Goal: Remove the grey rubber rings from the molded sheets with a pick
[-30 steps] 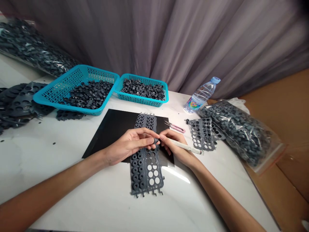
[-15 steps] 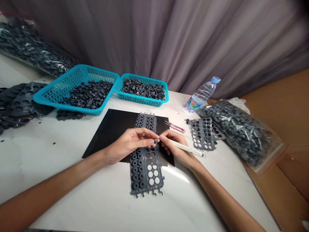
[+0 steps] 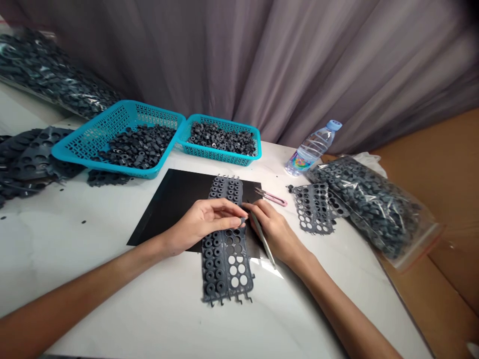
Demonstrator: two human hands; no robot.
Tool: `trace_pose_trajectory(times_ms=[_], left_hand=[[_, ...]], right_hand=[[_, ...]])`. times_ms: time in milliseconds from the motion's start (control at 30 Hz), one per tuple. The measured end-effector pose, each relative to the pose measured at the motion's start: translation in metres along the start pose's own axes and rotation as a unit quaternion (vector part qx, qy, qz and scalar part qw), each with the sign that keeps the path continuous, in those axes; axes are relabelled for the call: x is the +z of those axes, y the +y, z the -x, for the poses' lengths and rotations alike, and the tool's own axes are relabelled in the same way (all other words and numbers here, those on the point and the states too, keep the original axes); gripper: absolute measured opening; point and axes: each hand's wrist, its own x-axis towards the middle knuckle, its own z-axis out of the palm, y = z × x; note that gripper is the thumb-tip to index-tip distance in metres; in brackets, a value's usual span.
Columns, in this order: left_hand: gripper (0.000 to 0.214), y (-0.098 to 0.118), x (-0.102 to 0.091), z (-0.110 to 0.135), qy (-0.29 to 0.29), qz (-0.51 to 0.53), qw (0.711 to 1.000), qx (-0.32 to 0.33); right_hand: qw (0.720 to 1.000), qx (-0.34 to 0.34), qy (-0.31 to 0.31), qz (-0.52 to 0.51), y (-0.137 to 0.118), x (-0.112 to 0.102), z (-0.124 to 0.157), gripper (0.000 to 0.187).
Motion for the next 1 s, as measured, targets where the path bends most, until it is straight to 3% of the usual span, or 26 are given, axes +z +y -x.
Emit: trace_pose_trajectory(times_ms=[133, 300, 467, 767, 900, 1000], left_hand=[[0.027, 0.002, 0.002, 0.0, 0.015, -0.008, 1.0, 0.012], [0.029, 0.007, 0.005, 0.002, 0.027, -0.023, 0.999, 0.006], [0.029, 0.01, 0.007, 0.004, 0.018, -0.027, 0.999, 0.004], [0.027, 0.006, 0.007, 0.004, 0.022, -0.022, 0.999, 0.026], [0.03, 0.003, 0.006, 0.004, 0.028, -0.017, 0.999, 0.033], [0.03, 0.0, 0.003, 0.004, 0.029, -0.026, 0.999, 0.037]], right_hand=[[0.998, -0.012, -0.005, 0.062, 0.004, 0.0, 0.0, 0.048], [0.981, 0.073, 0.11, 0.142, 0.025, 0.003, -0.003, 0.046], [0.972, 0.117, 0.149, 0.142, 0.047, 0.005, 0.0, 0.036], [0.973, 0.184, 0.137, -0.006, 0.059, 0.003, 0.003, 0.02], [0.97, 0.181, 0.161, -0.038, 0.047, -0.005, 0.001, 0.021], [0.966, 0.183, 0.135, -0.125, 0.03, -0.013, -0.001, 0.022]])
